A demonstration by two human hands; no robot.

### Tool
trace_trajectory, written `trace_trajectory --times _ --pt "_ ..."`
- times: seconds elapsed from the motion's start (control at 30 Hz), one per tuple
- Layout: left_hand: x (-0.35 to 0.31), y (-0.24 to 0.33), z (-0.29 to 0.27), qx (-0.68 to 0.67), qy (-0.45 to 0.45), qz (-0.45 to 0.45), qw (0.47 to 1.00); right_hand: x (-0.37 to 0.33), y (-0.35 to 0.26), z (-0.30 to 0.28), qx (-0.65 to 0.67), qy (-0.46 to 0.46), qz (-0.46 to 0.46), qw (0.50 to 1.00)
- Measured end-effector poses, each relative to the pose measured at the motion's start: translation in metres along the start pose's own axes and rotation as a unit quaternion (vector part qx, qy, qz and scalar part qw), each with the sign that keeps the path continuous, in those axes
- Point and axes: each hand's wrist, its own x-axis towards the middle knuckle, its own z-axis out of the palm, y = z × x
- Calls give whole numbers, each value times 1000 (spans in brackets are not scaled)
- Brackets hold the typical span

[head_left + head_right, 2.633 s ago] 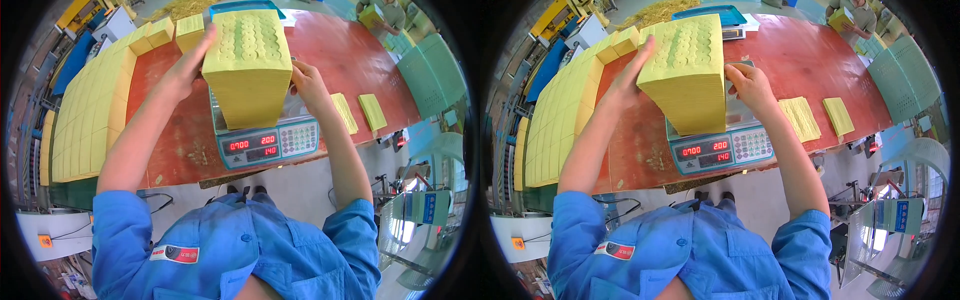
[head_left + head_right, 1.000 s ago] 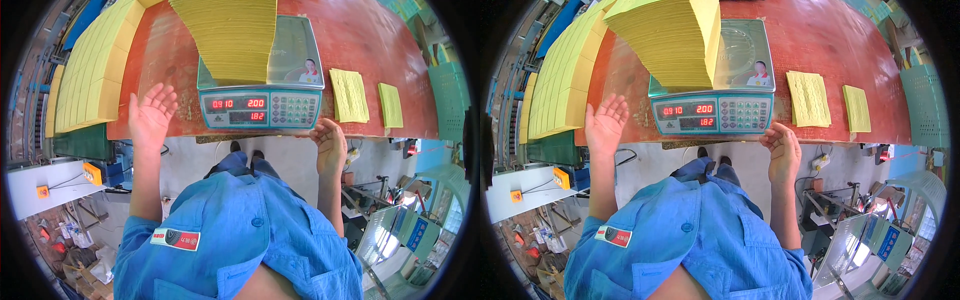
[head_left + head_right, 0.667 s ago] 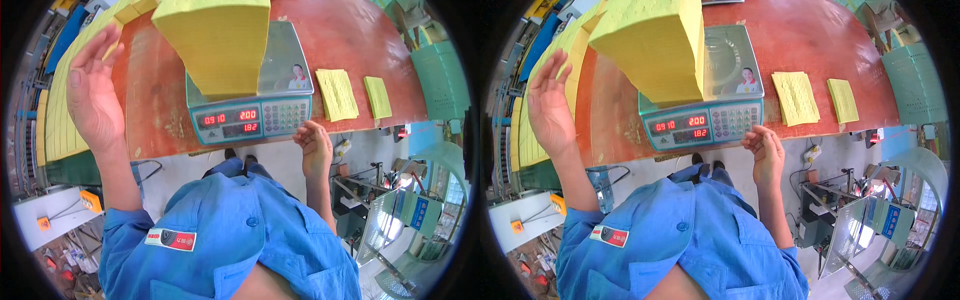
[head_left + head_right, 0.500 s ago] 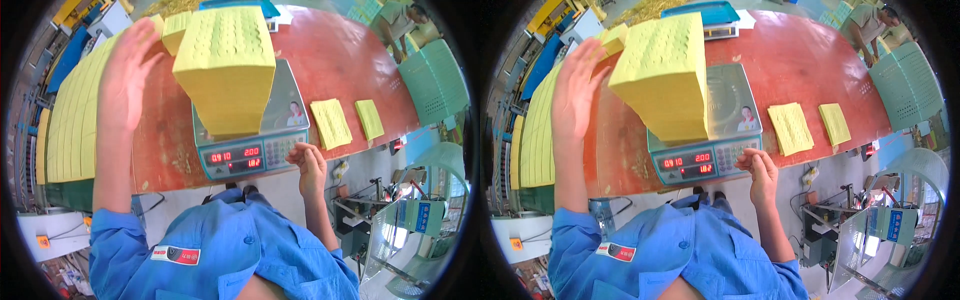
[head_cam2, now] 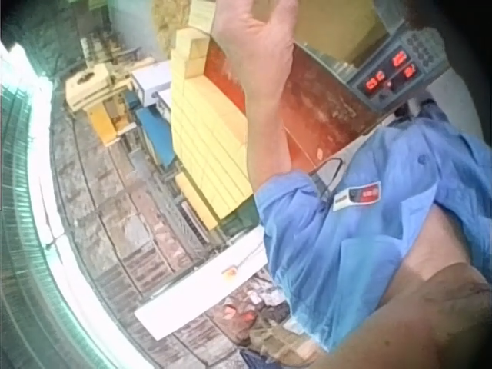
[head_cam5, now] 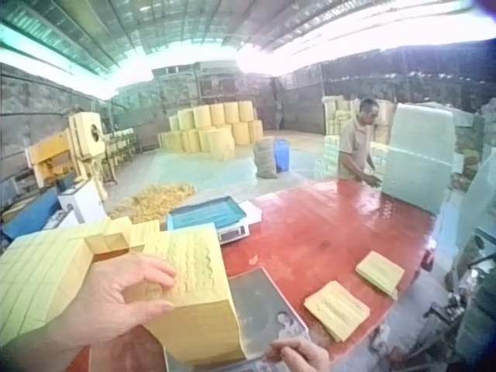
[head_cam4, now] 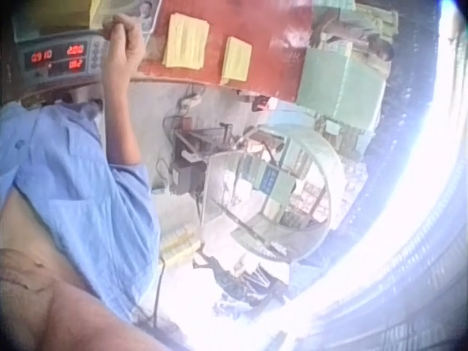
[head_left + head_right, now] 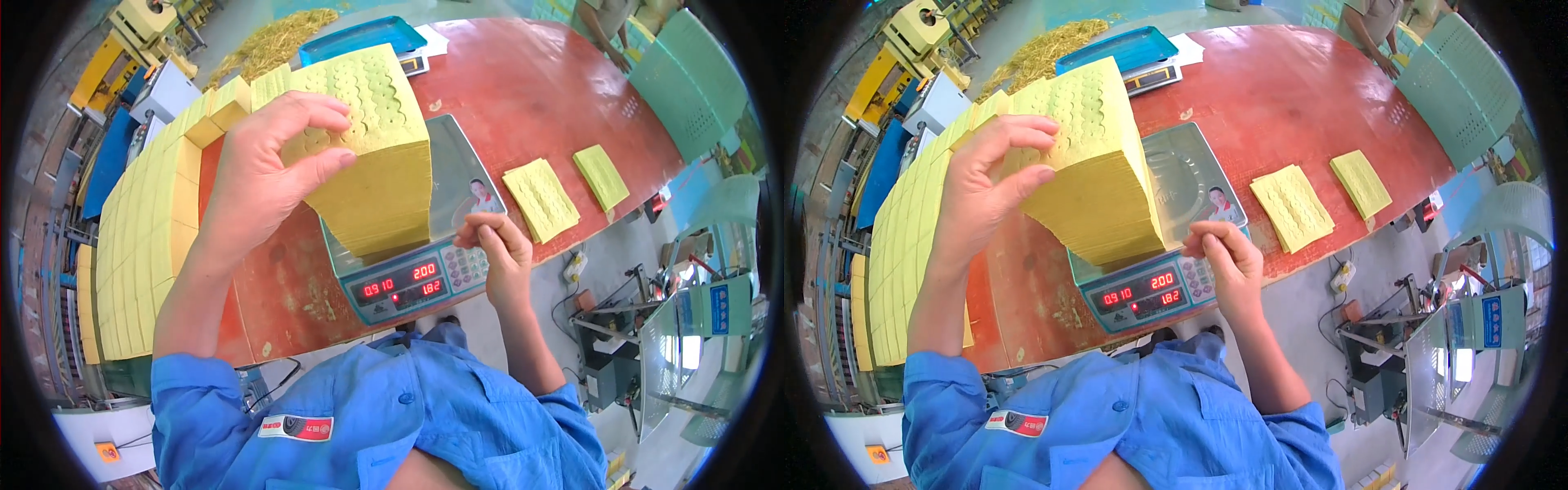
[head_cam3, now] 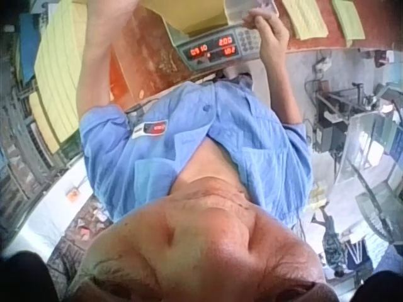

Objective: The recorder weighs stacks of yellow paper on a digital scale and places them onto a conveyor belt.

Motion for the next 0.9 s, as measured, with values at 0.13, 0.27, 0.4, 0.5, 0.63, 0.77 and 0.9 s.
trace_trajectory --times 0.13,0.27,0.4,0.5,0.63,0.77,0.9 --pt "1 4 6 27 5 5 1000 -14 3 -19 -5 24 32 999" --pt "1 6 12 142 46 52 987 -17 8 -37 13 19 53 998" --pt "3 14 20 259 80 114 956 -13 8 -57 22 -27 77 996" --pt "9 22 28 347 71 89 931 -9 7 -85 40 -49 100 993" --pt "-6 34 21 349 59 -7 935 -3 -7 -112 -6 -101 129 986" --pt "0 72 39 397 103 -13 912 5 -16 -141 11 -108 174 979" --pt "10 117 97 423 92 87 897 28 -32 -149 201 -225 250 920"
